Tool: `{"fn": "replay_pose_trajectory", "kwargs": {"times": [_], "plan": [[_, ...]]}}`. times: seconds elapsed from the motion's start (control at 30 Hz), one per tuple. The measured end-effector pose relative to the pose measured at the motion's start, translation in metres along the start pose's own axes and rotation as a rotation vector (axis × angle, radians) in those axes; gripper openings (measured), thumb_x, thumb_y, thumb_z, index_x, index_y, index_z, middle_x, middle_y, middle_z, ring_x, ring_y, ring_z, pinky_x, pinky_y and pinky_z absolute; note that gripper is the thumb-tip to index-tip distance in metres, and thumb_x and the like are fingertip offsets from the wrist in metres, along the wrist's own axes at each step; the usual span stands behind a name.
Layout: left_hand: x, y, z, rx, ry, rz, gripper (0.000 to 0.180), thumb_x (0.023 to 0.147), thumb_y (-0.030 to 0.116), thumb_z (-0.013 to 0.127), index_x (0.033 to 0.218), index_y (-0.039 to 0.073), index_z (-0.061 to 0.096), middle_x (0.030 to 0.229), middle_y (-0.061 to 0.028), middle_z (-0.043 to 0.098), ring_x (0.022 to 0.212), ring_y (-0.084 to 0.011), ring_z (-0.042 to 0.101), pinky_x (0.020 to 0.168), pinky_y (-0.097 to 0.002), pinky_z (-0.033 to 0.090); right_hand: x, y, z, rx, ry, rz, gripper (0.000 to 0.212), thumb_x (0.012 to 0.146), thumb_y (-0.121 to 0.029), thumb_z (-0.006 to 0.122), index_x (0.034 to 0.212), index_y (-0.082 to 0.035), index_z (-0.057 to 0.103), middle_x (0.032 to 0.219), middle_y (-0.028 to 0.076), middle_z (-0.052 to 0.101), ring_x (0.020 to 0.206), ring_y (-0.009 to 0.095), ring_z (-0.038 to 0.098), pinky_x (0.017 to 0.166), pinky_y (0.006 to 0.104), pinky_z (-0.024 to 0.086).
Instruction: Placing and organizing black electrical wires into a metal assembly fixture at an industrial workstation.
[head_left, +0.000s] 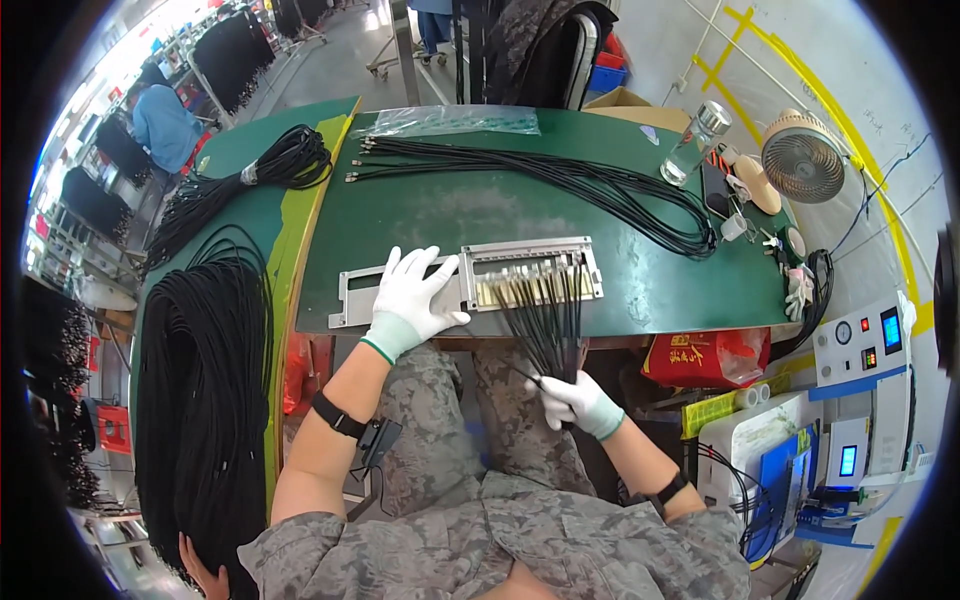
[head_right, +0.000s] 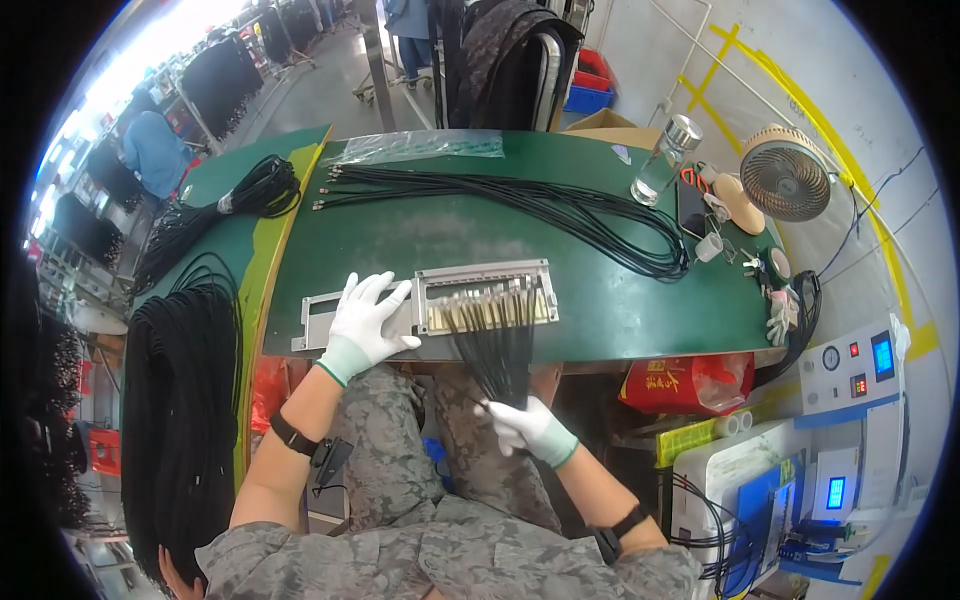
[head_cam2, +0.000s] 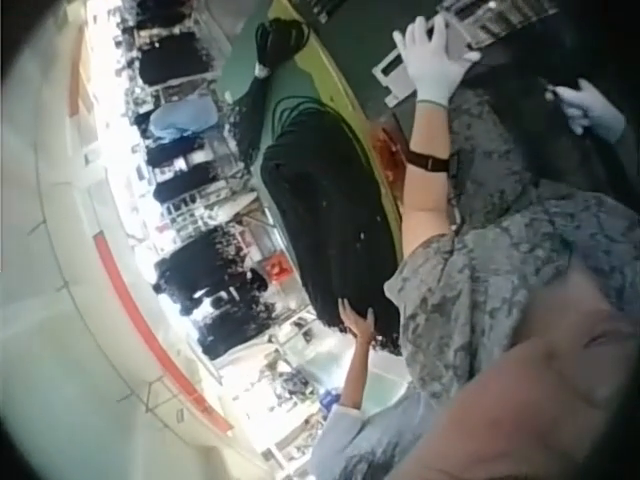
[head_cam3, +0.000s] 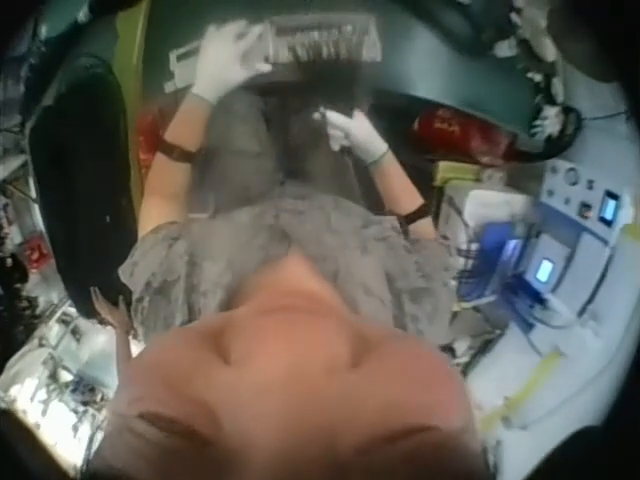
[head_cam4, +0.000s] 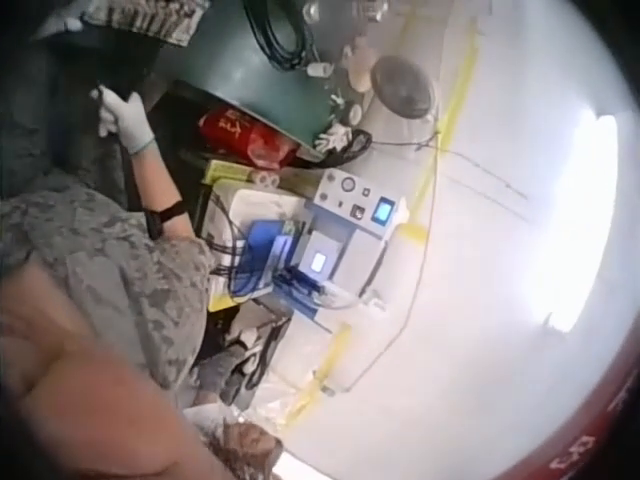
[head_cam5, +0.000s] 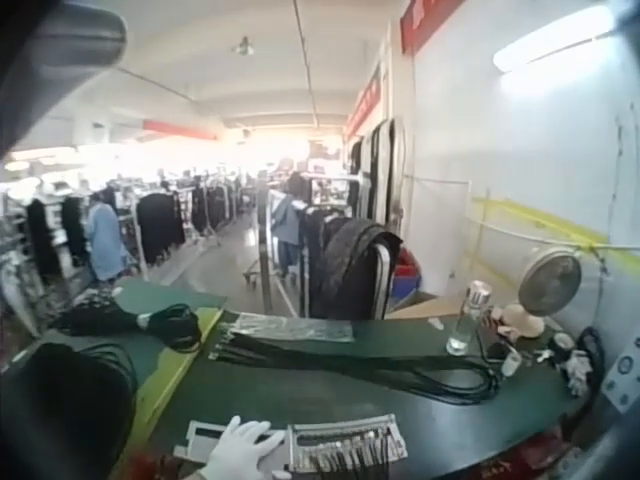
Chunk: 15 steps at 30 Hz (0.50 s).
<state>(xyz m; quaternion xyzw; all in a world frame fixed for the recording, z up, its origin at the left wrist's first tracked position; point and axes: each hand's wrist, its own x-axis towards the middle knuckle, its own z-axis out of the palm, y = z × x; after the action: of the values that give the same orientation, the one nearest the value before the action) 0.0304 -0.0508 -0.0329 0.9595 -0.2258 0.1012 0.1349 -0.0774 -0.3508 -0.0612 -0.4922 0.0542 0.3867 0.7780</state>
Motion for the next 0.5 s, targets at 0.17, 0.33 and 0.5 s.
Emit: {"fn": "replay_pose_trajectory", "kwargs": {"times": [0.17, 0.33, 0.5], "plan": [[0.003, -0.002, -0.01, 0.042, 0.011, 0.015, 0.09, 0.064, 0.051, 0.079, 0.138, 0.011, 0.049, 0.138, -0.0206, 0.046, 0.131, -0.0351, 0.04, 0.116, -0.0532, 0.019, -0.043, -0.003, -0.006, -0.068, -0.035, -0.124, 0.03, 0.097, -0.023, 0.055, 0.111, 0.003, 0.061, 0.057, -0.004, 0.043, 0.046, 0.007, 0.04, 0.051, 0.0266, 0.044], [-0.003, 0.058, -0.017, -0.627, -0.23, 0.271, 0.102, 0.066, 0.049, 0.082, 0.144, 0.003, 0.037, 0.145, -0.0231, 0.038, 0.138, -0.037, 0.031, 0.114, -0.0481, 0.024, -0.065, -0.047, 0.013, -0.243, -0.044, -0.236, 0.029, 0.096, -0.023, 0.057, 0.108, 0.002, 0.06, 0.061, 0.0, 0.052, 0.048, 0.008, 0.046, 0.051, 0.0267, 0.044], [-0.018, 0.157, -0.053, -2.181, -0.433, -0.088, 0.068, 0.087, 0.034, 0.07, 0.138, -0.001, 0.043, 0.115, -0.0157, 0.06, 0.106, -0.0271, 0.058, 0.099, -0.04, 0.042, -0.059, -0.057, 0.05, -0.438, -0.227, -0.06, 0.026, 0.094, -0.022, 0.061, 0.107, 0.001, 0.059, 0.071, 0.004, 0.061, 0.056, 0.012, 0.055, 0.056, 0.0298, 0.047]]}}
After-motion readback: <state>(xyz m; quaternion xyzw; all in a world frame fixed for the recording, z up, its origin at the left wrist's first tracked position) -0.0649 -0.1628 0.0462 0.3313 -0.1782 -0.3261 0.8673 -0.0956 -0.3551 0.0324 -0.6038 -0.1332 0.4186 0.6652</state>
